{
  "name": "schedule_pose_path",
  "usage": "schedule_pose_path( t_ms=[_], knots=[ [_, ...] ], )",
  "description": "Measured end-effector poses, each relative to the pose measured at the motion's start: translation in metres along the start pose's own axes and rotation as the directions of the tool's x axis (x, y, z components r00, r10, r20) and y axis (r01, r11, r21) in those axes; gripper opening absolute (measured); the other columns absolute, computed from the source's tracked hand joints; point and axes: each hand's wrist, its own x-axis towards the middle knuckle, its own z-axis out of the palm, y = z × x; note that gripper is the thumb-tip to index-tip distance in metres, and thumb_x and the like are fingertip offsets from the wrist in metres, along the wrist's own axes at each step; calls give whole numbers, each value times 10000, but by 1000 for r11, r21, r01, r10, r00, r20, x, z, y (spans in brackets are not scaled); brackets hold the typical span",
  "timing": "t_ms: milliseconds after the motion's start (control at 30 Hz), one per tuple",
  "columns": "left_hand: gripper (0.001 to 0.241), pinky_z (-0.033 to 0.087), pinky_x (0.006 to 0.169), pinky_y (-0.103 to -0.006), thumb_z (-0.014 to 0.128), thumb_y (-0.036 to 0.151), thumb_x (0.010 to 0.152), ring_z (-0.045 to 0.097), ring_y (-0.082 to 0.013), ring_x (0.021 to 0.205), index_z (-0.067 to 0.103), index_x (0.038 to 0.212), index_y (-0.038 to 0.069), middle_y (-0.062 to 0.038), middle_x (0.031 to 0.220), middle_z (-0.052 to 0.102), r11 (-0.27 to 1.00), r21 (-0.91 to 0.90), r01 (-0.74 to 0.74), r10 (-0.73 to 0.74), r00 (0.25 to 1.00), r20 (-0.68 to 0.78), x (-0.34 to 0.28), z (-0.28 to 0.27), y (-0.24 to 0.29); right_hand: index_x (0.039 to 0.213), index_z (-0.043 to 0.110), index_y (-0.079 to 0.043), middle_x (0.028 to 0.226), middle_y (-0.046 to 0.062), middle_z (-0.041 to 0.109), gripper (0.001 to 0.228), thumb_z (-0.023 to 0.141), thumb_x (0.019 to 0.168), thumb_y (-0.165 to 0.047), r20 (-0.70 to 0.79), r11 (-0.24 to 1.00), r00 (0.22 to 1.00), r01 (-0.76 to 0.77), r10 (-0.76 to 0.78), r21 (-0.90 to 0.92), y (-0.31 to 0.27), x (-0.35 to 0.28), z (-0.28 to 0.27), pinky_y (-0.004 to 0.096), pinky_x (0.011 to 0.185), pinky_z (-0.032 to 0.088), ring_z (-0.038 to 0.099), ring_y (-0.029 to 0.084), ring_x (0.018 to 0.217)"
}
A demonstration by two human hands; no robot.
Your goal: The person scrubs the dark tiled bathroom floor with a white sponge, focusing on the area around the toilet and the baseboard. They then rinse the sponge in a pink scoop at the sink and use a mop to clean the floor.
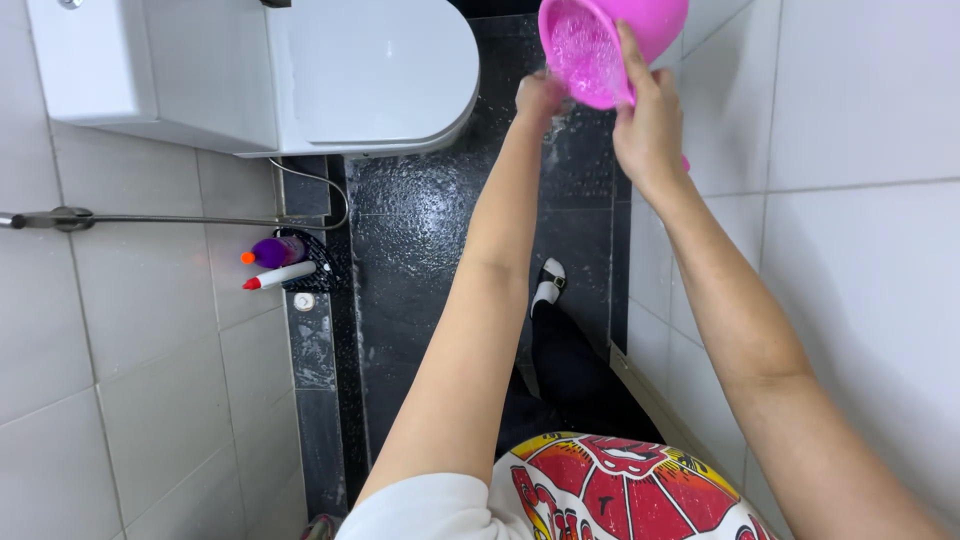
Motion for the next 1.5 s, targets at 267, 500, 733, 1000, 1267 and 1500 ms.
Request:
schedule_pose_path(
  t_ms=[267, 500, 733, 1000, 1267, 1500],
  knots=[
    [160, 558, 526, -302, 682, 41, 801, 687, -162, 564, 778, 902, -39, -120, 728, 758, 952, 32, -304, 304, 952, -20, 28, 17, 26, 1661, 344, -350, 1122, 174, 572, 923, 669, 946, 136, -107, 993, 987, 115, -116, -19, 18, 32, -5, 463, 920, 537, 654, 382, 1006],
    [137, 522, 489, -293, 620, 2, 844, 635, -142, 519, 749, 881, -28, -84, 673, 703, 965, -36, -259, 258, 966, -31, -29, -56, -15, 1657, 364, -370, 1096, 155, 577, 940, 632, 935, 169, -41, 990, 989, 142, -141, 17, -41, -31, 8, 450, 922, 553, 673, 339, 987],
    [132, 474, 446, -308, 609, 15, 876, 597, -152, 496, 736, 866, -18, -81, 658, 666, 983, -72, -170, 164, 983, -88, -95, -205, -114, 1627, 418, -370, 1067, 133, 577, 872, 610, 963, 161, 66, 972, 971, 228, -231, 50, -138, -152, 66, 406, 852, 581, 667, 277, 901],
    [142, 453, 427, -322, 594, 125, 950, 597, -159, 510, 710, 943, 44, -89, 729, 693, 997, -42, -70, 59, 972, -226, -184, -411, -230, 1600, 435, -386, 1056, 144, 585, 858, 584, 957, 161, 210, 946, 923, 311, -324, 92, -260, -295, 146, 378, 729, 609, 664, 262, 804],
    [164, 452, 443, -360, 592, 142, 928, 594, -199, 533, 723, 963, 51, -92, 779, 701, 982, -179, -52, 19, 984, -179, -305, -455, -254, 1593, 454, -402, 1115, 151, 626, 892, 546, 908, 161, 213, 865, 851, 500, -480, -49, -309, -390, 119, 445, 838, 526, 649, 317, 926],
    [233, 338, 487, -429, 562, 194, 979, 510, -247, 528, 735, 888, 66, -82, 691, 643, 997, -37, -73, 68, 991, -114, -342, -355, -292, 1597, 439, -413, 1105, 142, 629, 836, 572, 964, 116, 196, 890, 883, 448, -426, -87, -263, -448, 63, 427, 795, 569, 661, 289, 902]
  ],
)
